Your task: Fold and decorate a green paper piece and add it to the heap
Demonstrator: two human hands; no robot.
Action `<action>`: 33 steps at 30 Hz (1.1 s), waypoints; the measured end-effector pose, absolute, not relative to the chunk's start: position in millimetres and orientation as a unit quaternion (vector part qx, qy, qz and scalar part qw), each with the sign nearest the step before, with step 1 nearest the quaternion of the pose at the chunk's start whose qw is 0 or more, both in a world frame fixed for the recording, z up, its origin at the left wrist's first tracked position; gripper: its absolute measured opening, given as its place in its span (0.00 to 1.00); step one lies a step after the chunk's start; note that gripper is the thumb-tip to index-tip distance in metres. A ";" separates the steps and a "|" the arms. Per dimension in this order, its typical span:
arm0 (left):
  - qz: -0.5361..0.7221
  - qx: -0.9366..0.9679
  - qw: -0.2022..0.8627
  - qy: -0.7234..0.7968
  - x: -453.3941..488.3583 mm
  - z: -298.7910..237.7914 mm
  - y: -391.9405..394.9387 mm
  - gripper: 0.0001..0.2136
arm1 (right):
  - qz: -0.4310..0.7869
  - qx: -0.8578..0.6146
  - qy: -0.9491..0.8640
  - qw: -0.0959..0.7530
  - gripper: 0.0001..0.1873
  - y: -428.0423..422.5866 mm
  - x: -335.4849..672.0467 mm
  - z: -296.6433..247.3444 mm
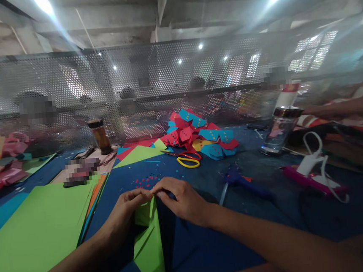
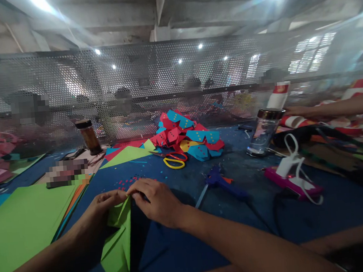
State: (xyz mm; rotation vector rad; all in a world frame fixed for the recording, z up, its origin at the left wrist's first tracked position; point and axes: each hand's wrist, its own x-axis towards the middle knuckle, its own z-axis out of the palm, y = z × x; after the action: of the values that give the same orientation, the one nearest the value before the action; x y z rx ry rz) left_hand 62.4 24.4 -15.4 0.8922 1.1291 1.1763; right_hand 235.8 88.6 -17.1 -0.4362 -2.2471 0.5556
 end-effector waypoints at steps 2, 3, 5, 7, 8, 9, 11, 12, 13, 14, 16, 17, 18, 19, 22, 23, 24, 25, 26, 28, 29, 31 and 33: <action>0.507 0.379 0.597 0.493 62.9 -15.1 25.2 0.14 | 0.247 -0.187 -0.873 0.376 0.09 87.4 235.1 -14.1; 0.507 0.379 0.596 0.494 62.9 -15.3 25.5 0.14 | 0.262 -0.196 -0.868 0.372 0.09 86.6 234.8 -12.4; 0.509 0.387 0.594 0.489 62.2 -16.5 26.2 0.14 | 0.295 -0.216 -0.856 0.366 0.07 84.7 234.2 -9.2; 0.508 0.397 0.595 0.480 60.7 -18.5 27.2 0.14 | 0.330 -0.234 -0.840 0.361 0.06 82.9 233.7 -7.0; 0.507 0.401 0.595 0.477 59.9 -19.5 27.7 0.14 | 0.348 -0.240 -0.832 0.359 0.05 82.1 233.5 -6.4; 0.506 0.403 0.595 0.478 59.3 -20.1 28.1 0.14 | 0.365 -0.245 -0.825 0.356 0.05 81.5 233.3 -6.1; 0.502 0.410 0.588 0.484 58.7 -20.3 28.3 0.14 | 0.389 -0.255 -0.813 0.351 0.05 80.8 232.8 -6.3; 0.501 0.414 0.582 0.489 58.6 -19.7 28.2 0.14 | 0.396 -0.260 -0.808 0.350 0.06 80.7 232.6 -6.7; 0.500 0.418 0.575 0.495 58.7 -18.8 27.9 0.15 | 0.400 -0.267 -0.805 0.348 0.06 80.7 232.3 -7.2; 0.500 0.420 0.568 0.501 58.8 -17.7 27.5 0.15 | 0.403 -0.275 -0.801 0.347 0.07 80.9 232.0 -7.8; 0.504 0.421 0.553 0.512 58.9 -15.6 26.7 0.16 | 0.405 -0.292 -0.797 0.340 0.09 81.6 231.6 -9.2; 0.507 0.421 0.547 0.516 58.9 -14.8 26.5 0.16 | 0.405 -0.300 -0.797 0.331 0.10 82.0 231.5 -10.0; 0.509 0.422 0.542 0.518 58.8 -14.3 26.3 0.16 | 0.402 -0.308 -0.800 0.322 0.10 82.5 231.5 -10.7; 0.510 0.424 0.539 0.519 58.7 -14.0 26.3 0.16 | 0.398 -0.313 -0.804 0.312 0.11 82.9 231.4 -11.4; 0.507 0.427 0.546 0.513 58.3 -14.5 26.5 0.15 | 0.384 -0.313 -0.818 0.294 0.10 84.0 231.6 -12.9; 0.507 0.425 0.550 0.509 58.3 -14.8 26.6 0.15 | 0.383 -0.310 -0.819 0.293 0.10 84.2 231.7 -13.3; 0.508 0.423 0.555 0.506 58.3 -15.1 26.7 0.14 | 0.385 -0.307 -0.820 0.293 0.09 84.5 231.7 -13.6; 0.509 0.420 0.558 0.503 58.3 -15.3 26.7 0.14 | 0.389 -0.303 -0.820 0.292 0.09 84.8 231.8 -14.0; 0.510 0.420 0.560 0.501 58.3 -15.5 26.6 0.14 | 0.392 -0.300 -0.819 0.291 0.09 85.0 231.8 -14.4; 0.511 0.421 0.559 0.500 58.5 -15.2 26.0 0.13 | 0.399 -0.293 -0.819 0.289 0.09 85.6 231.7 -15.2; 0.510 0.421 0.558 0.501 58.6 -14.9 25.6 0.12 | 0.402 -0.289 -0.820 0.289 0.09 85.8 231.6 -15.5; 0.511 0.422 0.556 0.502 59.0 -13.8 24.7 0.13 | 0.407 -0.283 -0.819 0.289 0.08 86.0 231.5 -16.0; 0.521 0.411 0.552 0.504 59.5 -12.6 23.8 0.13 | 0.413 -0.280 -0.817 0.288 0.08 86.0 231.6 -16.2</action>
State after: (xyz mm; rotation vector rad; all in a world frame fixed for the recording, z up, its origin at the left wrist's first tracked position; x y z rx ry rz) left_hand 59.5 23.8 -12.6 0.9728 1.1923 1.2319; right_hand 231.6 86.0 -16.2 -0.7479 -2.1831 1.1029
